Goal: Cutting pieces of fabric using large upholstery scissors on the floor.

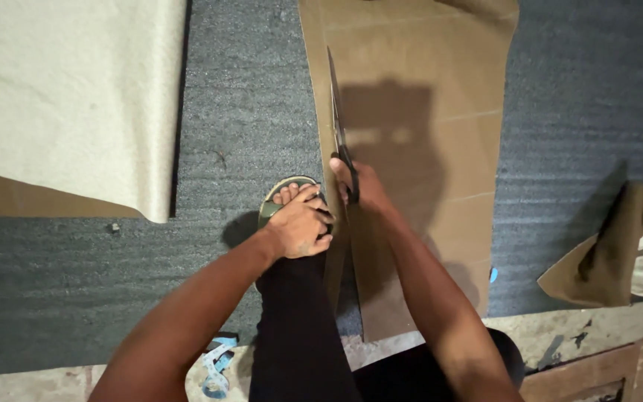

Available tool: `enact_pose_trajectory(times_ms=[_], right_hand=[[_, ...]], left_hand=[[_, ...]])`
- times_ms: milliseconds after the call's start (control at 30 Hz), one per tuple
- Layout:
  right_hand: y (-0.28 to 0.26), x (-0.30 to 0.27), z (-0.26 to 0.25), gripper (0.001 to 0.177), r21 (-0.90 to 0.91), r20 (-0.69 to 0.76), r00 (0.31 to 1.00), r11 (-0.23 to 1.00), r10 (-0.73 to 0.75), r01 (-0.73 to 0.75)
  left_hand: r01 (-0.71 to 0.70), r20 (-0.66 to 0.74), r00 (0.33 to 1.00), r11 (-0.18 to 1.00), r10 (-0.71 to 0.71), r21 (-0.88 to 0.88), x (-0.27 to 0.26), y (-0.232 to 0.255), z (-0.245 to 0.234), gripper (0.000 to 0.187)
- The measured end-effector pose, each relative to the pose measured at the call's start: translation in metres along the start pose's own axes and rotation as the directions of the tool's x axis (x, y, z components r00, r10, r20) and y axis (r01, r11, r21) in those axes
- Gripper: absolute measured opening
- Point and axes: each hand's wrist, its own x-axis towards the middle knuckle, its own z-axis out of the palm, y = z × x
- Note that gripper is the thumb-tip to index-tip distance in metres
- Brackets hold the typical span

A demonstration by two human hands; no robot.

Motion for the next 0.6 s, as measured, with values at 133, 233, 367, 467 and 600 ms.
enact_pose_trajectory(times_ms=[133,233,367,467,600], right_hand=[[0.006,0.001,0.002,0.056,-0.044,-0.061,0.998,0.999,-0.021,0.019],[0.004,0.017,0.000,0.058,-0.020,-0.067,0.996,0.998,-0.061,0.060],[-0.033,0.035,-0.006,0.054,0.074,-0.005,0.999,0.996,-0.054,0.054],[-0.023,0.055,-0.007,0.051,0.108,-0.005,1.000,0.994,0.022,-0.022],[-0.032,0.043,-0.008,0.056,0.026,-0.060,0.998,0.999,-0.035,0.037]], left_hand=[[-0.001,0.024,1.000,1.000,0.001,0.002,-0.001,0.002,-0.001,0.046],[0.016,0.005,1.000,0.998,-0.016,0.054,0.000,0.002,-0.009,0.046],[0.000,-0.008,1.000,1.000,0.000,0.023,0.000,-0.001,0.006,0.047],[0.023,-0.015,1.000,0.996,-0.022,0.087,0.001,0.002,0.004,0.048],[0.016,0.008,1.000,1.000,-0.016,-0.024,-0.001,0.001,0.001,0.046]])
